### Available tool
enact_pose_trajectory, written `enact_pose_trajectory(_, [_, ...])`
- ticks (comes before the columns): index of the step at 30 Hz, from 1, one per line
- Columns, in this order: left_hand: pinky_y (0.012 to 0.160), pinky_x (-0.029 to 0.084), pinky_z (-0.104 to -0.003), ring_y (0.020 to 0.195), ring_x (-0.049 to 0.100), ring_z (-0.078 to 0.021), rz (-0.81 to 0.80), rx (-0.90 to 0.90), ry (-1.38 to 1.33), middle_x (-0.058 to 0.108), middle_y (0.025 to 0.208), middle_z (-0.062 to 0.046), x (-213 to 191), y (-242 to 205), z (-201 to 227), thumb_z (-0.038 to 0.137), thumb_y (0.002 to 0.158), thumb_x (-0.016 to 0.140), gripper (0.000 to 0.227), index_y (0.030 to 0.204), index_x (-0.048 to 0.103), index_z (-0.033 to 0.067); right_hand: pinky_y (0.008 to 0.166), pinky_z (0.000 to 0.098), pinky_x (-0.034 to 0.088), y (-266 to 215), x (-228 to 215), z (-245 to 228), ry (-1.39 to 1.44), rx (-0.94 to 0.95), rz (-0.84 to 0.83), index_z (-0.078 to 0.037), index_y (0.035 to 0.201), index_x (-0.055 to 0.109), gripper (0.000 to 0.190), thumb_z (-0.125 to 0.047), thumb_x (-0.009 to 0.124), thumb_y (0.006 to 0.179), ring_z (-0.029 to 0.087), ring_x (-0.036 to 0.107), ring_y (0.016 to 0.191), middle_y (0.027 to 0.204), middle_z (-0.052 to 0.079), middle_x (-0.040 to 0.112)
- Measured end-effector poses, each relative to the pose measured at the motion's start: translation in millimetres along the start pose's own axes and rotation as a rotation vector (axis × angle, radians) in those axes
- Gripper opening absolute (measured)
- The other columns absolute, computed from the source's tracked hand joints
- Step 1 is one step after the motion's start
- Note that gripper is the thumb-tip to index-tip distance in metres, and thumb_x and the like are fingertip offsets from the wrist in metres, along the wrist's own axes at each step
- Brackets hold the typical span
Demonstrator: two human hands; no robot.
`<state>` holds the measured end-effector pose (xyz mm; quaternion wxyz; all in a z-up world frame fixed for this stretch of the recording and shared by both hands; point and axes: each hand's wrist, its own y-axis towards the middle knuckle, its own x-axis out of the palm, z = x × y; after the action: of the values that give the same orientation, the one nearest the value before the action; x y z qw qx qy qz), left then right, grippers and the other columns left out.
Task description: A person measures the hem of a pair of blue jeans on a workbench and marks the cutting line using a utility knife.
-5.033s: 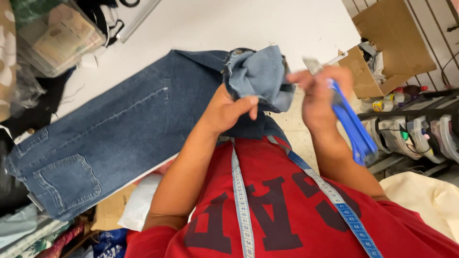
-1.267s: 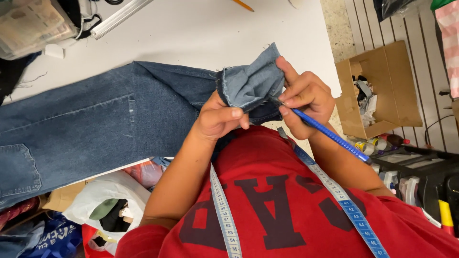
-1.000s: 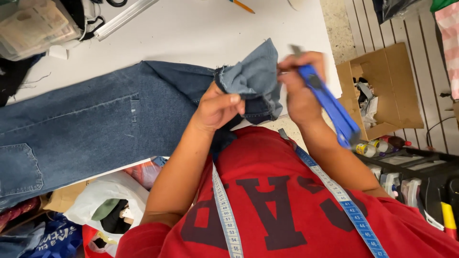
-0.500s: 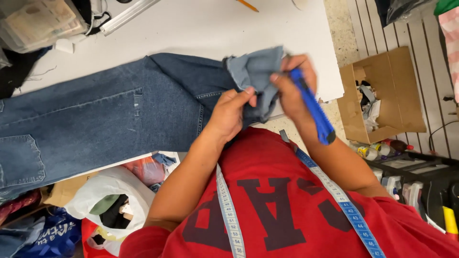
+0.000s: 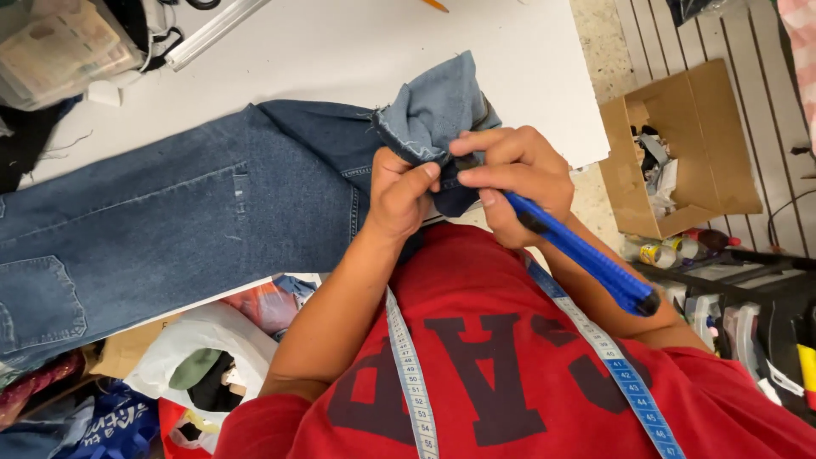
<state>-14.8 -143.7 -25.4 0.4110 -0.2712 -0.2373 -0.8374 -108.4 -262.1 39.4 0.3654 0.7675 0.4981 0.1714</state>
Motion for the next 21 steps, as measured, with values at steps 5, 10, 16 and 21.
enact_pose_trajectory(5, [0.047,0.037,-0.021,0.05,0.042,-0.006,-0.117,-0.046,-0.014,0.044,0.05,-0.001,5.8,1.9,23.5,0.008,0.075,0.069,0.024,0.054,0.061,0.0002,0.092,0.0649,0.058,2.9,0.5,11.5,0.138,-0.09,0.048,0.007,0.1,0.057,0.014,0.007,0.069,0.093,0.059,0.069,0.104,0.088,0.015,0.052])
enact_pose_trajectory(10, [0.049,0.04,-0.023,0.051,0.043,-0.0073,-0.248,-0.08,0.052,0.046,0.051,-0.004,2.6,5.1,40.4,0.008,0.082,0.068,0.027,0.057,0.063,-0.0006,0.088,0.0746,0.056,9.5,1.7,0.3,0.115,-0.081,0.034,0.008,0.096,0.059,0.017,0.013,0.073,0.089,0.059,0.071,0.099,0.085,0.018,0.058])
enact_pose_trajectory(16, [0.054,0.044,-0.023,0.056,0.047,-0.0068,-0.36,-0.132,0.253,0.053,0.054,-0.002,-7.4,7.8,63.0,0.012,0.091,0.066,0.03,0.062,0.066,0.0034,0.082,0.0691,0.059,5.2,3.9,4.8,0.06,-0.094,-0.012,0.008,0.091,0.064,0.014,0.016,0.075,0.086,0.066,0.068,0.102,0.085,0.02,0.061])
enact_pose_trajectory(21, [0.053,0.041,-0.022,0.057,0.044,-0.0052,-0.407,-0.135,0.236,0.047,0.054,0.001,-1.0,9.0,73.9,0.01,0.089,0.066,0.027,0.063,0.067,0.0035,0.083,0.0689,0.06,4.5,2.0,2.0,0.103,-0.073,-0.029,0.004,0.09,0.062,0.013,0.015,0.069,0.088,0.07,0.065,0.106,0.082,0.016,0.054])
